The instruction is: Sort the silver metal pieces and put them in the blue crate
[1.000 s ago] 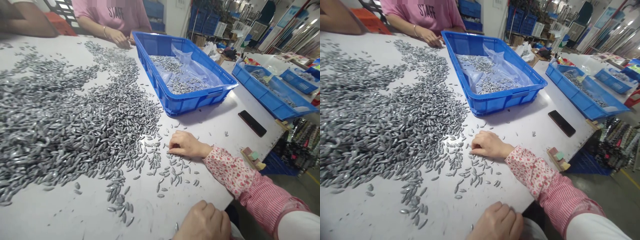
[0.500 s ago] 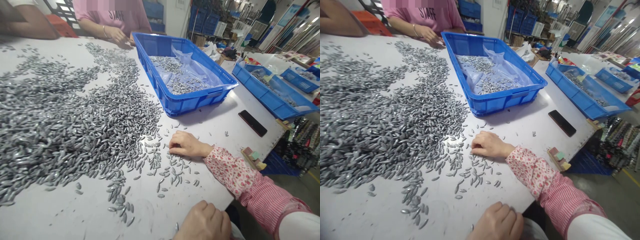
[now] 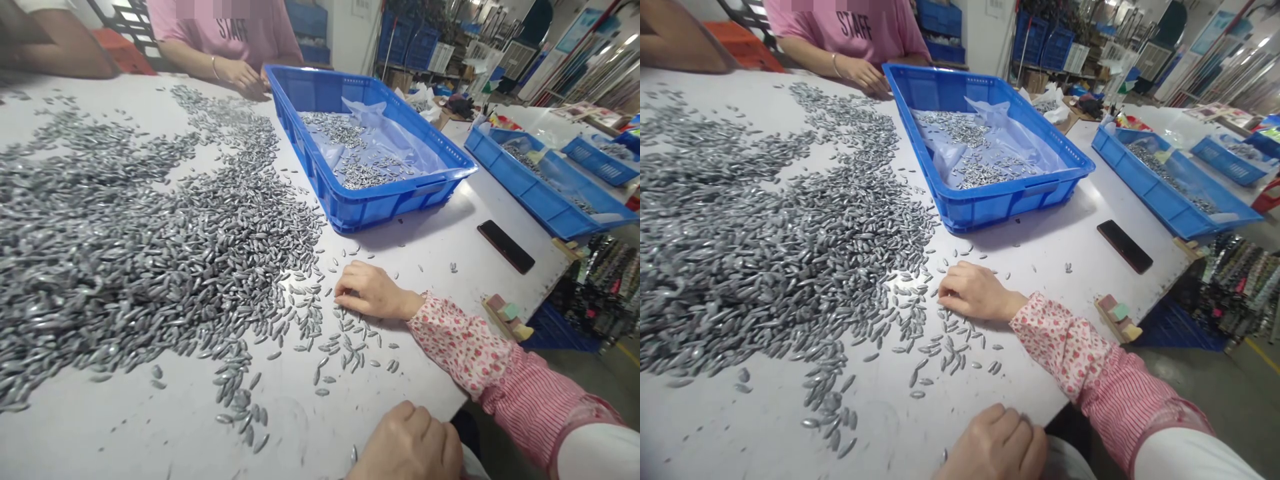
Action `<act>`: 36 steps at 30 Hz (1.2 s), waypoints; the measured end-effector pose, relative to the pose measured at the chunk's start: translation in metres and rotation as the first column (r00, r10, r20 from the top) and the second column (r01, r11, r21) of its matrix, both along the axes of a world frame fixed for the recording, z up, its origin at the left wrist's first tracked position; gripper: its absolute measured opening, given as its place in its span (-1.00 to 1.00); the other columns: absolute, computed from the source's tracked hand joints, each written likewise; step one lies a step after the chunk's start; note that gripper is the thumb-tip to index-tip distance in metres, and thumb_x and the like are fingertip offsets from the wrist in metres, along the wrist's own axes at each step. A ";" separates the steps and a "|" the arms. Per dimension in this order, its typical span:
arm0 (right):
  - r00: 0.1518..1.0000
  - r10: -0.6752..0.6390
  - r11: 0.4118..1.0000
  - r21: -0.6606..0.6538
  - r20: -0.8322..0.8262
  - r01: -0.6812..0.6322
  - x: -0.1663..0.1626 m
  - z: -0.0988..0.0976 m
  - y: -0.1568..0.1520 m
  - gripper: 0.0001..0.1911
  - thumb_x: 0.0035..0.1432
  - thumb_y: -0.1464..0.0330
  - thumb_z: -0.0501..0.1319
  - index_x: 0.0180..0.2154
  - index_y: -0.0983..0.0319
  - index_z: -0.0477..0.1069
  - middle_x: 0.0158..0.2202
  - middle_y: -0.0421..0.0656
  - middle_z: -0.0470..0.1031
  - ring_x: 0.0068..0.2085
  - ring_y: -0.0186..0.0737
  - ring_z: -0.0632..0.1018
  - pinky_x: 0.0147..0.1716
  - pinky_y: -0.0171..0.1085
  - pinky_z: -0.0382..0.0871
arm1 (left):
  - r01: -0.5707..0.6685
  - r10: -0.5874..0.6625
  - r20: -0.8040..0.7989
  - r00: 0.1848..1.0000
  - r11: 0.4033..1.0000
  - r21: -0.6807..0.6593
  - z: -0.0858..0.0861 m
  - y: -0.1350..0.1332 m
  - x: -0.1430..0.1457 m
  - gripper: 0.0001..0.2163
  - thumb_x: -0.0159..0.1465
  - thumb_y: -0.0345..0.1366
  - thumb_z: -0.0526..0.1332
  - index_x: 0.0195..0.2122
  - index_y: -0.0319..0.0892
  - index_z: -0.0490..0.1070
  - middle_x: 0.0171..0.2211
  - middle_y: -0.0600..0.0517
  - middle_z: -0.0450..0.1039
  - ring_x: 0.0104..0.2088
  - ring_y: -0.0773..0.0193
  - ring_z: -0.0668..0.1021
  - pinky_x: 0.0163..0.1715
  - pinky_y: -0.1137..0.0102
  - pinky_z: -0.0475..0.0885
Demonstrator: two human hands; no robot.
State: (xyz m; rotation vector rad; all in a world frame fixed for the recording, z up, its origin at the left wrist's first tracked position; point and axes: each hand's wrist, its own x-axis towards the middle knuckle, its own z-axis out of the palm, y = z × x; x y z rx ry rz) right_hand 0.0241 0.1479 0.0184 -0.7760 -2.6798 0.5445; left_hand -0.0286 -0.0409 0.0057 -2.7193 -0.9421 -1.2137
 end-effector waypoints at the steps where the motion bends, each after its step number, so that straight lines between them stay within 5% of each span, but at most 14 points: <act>1: 0.999 0.033 0.999 -0.006 0.019 -0.033 0.000 0.001 -0.002 -0.79 0.28 0.27 0.21 -0.35 0.26 0.45 -0.34 -0.15 0.46 -0.25 -0.24 0.38 -0.18 -0.26 0.22 | -0.001 0.001 0.007 1.000 1.000 0.001 0.000 0.000 0.000 -0.80 0.13 -0.55 0.16 -0.54 -0.18 0.20 -0.65 0.14 0.14 -0.65 0.33 0.24 -0.60 0.33 0.00; 10: 0.989 0.113 0.989 0.085 0.092 -0.121 -0.006 -0.001 -0.012 -0.82 0.26 0.32 0.22 -0.38 0.25 0.46 -0.37 -0.16 0.45 -0.29 -0.24 0.36 -0.24 -0.26 0.17 | 0.014 -0.015 -0.030 0.999 0.999 -0.029 0.001 -0.001 -0.002 -0.80 0.08 -0.50 0.23 -0.53 -0.18 0.20 -0.63 0.14 0.16 -0.62 0.32 0.25 -0.60 0.34 0.03; 23: 0.926 0.378 0.921 -0.111 0.010 -0.374 0.005 0.003 0.001 -0.75 0.32 0.26 0.17 -0.35 0.23 0.52 -0.37 -0.16 0.47 -0.26 -0.25 0.39 -0.21 -0.26 0.24 | 0.031 -0.033 -0.046 0.998 0.998 -0.050 0.004 0.000 -0.004 -0.83 0.07 -0.50 0.24 -0.51 -0.18 0.23 -0.62 0.14 0.18 -0.62 0.31 0.25 -0.61 0.34 0.06; 26: 0.936 0.271 0.940 -0.146 -0.224 -0.307 0.011 0.012 0.006 -0.75 0.33 0.28 0.17 -0.35 0.26 0.50 -0.39 -0.15 0.49 -0.29 -0.29 0.42 -0.20 -0.26 0.29 | 0.050 -0.053 -0.058 0.997 0.997 -0.056 0.005 0.000 -0.006 -0.83 0.05 -0.51 0.25 -0.49 -0.18 0.25 -0.61 0.14 0.20 -0.61 0.31 0.26 -0.61 0.34 0.09; 30: 0.872 -0.117 0.979 -0.201 -0.476 0.022 0.035 0.037 0.018 -0.76 0.28 0.26 0.21 -0.37 0.28 0.47 -0.43 -0.19 0.47 -0.39 -0.36 0.40 -0.33 -0.31 0.29 | 0.071 -0.073 -0.062 0.995 0.997 -0.034 0.003 0.001 -0.009 -0.86 0.10 -0.53 0.21 -0.48 -0.19 0.26 -0.60 0.12 0.21 -0.62 0.29 0.27 -0.62 0.34 0.10; 33: 0.872 -0.280 0.951 -0.240 -0.401 0.194 0.062 0.052 0.027 -0.81 0.22 0.28 0.26 -0.37 0.28 0.48 -0.43 -0.21 0.47 -0.42 -0.39 0.39 -0.40 -0.34 0.25 | 0.071 -0.071 -0.025 0.997 0.997 0.013 0.001 0.003 -0.008 -0.82 0.15 -0.57 0.14 -0.51 -0.18 0.24 -0.62 0.11 0.18 -0.64 0.30 0.26 -0.64 0.33 0.08; 36: 0.954 -0.238 0.945 -0.272 -0.181 0.184 0.086 0.055 0.031 -0.88 0.17 0.36 0.27 -0.36 0.29 0.50 -0.39 -0.20 0.49 -0.38 -0.38 0.43 -0.35 -0.34 0.26 | 0.061 -0.062 0.013 0.998 0.998 0.034 -0.001 0.005 -0.006 -0.78 0.17 -0.61 0.09 -0.53 -0.17 0.23 -0.64 0.11 0.18 -0.66 0.30 0.26 -0.65 0.33 0.07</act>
